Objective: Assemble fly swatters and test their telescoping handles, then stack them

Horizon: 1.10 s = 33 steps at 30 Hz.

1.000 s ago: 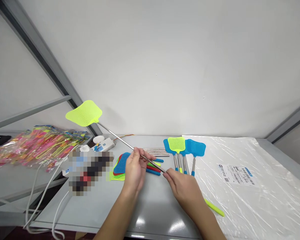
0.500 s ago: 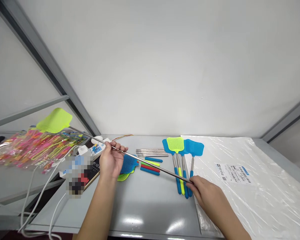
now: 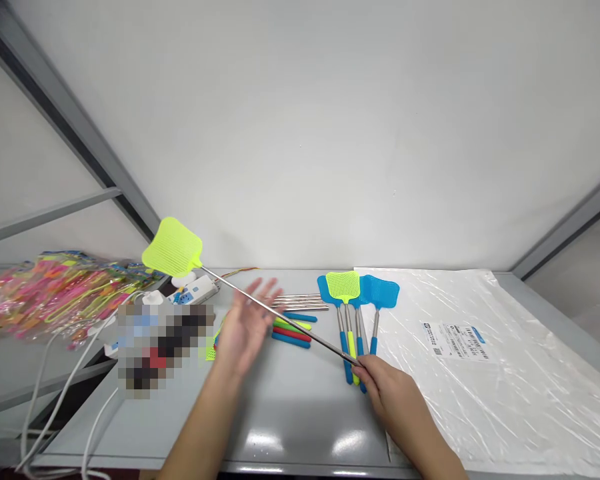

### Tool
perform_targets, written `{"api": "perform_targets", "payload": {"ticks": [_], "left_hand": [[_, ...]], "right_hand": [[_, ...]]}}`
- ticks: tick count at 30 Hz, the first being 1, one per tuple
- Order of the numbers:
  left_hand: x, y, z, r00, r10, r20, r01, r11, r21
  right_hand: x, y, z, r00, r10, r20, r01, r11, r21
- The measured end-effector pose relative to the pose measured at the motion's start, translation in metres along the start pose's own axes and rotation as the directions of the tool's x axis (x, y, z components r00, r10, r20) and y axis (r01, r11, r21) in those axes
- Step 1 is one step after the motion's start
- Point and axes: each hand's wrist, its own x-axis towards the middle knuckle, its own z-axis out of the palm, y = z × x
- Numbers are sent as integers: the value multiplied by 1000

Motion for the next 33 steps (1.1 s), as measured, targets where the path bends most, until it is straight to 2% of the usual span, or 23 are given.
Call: {"api": "perform_targets", "payload": {"ticks": [1, 3, 4, 6, 8, 9, 11, 15, 17, 19, 20, 23, 25, 30, 33], "left_hand": [[8, 13, -10, 996, 48, -70, -54, 995, -82], [28, 39, -31, 937, 204, -284, -257, 952, -164], [36, 51, -41, 914, 211, -348, -288, 940, -185], [49, 65, -55, 878, 170, -448, -278, 942, -187], [52, 65, -58, 853, 161, -496, -274, 948, -163], [50, 59, -54, 848, 171, -502, -280, 948, -149], [38, 37, -37, 866, 171, -470, -263, 955, -135], [0, -15, 9, 965, 6, -263, -43, 990, -134], [-14, -25, 19, 988, -71, -136, 60, 995, -80], [-18, -21, 17, 997, -33, -77, 28, 997, -71], [-17, -15, 12, 997, 10, -74, -18, 995, -102], [-6, 1, -3, 973, 159, -166, -190, 963, -192], [2, 6, -9, 955, 199, -222, -238, 957, -167], [6, -10, -3, 913, 240, -329, -254, 967, 0], [-5, -29, 8, 938, 176, -298, -154, 983, 96]], "right_hand": [[-3, 3, -2, 1000, -5, -3, 5, 1000, -4], [-10, 9, -4, 1000, -20, 4, 20, 1000, -12], [-13, 11, -4, 999, -29, 14, 29, 999, -16], [-19, 13, -3, 998, -52, 47, 53, 998, -16], [-22, 11, 2, 994, -67, 81, 68, 998, -9], [-22, 8, 5, 994, -66, 89, 67, 998, -3], [-20, 0, 11, 995, -51, 82, 49, 999, 23], [-8, -25, 14, 1000, 16, 26, -20, 989, 145], [-4, -33, 9, 998, 42, 36, -49, 974, 220], [-4, -38, 0, 995, 57, 84, -79, 955, 287], [-6, -38, -3, 992, 63, 113, -95, 946, 310], [-12, -38, -6, 986, 61, 154, -108, 940, 324], [-17, -39, -2, 988, 27, 154, -75, 946, 316], [-13, -48, 13, 993, 10, 117, -48, 944, 326], [1, -56, 16, 999, 15, 35, -26, 938, 344]]}}
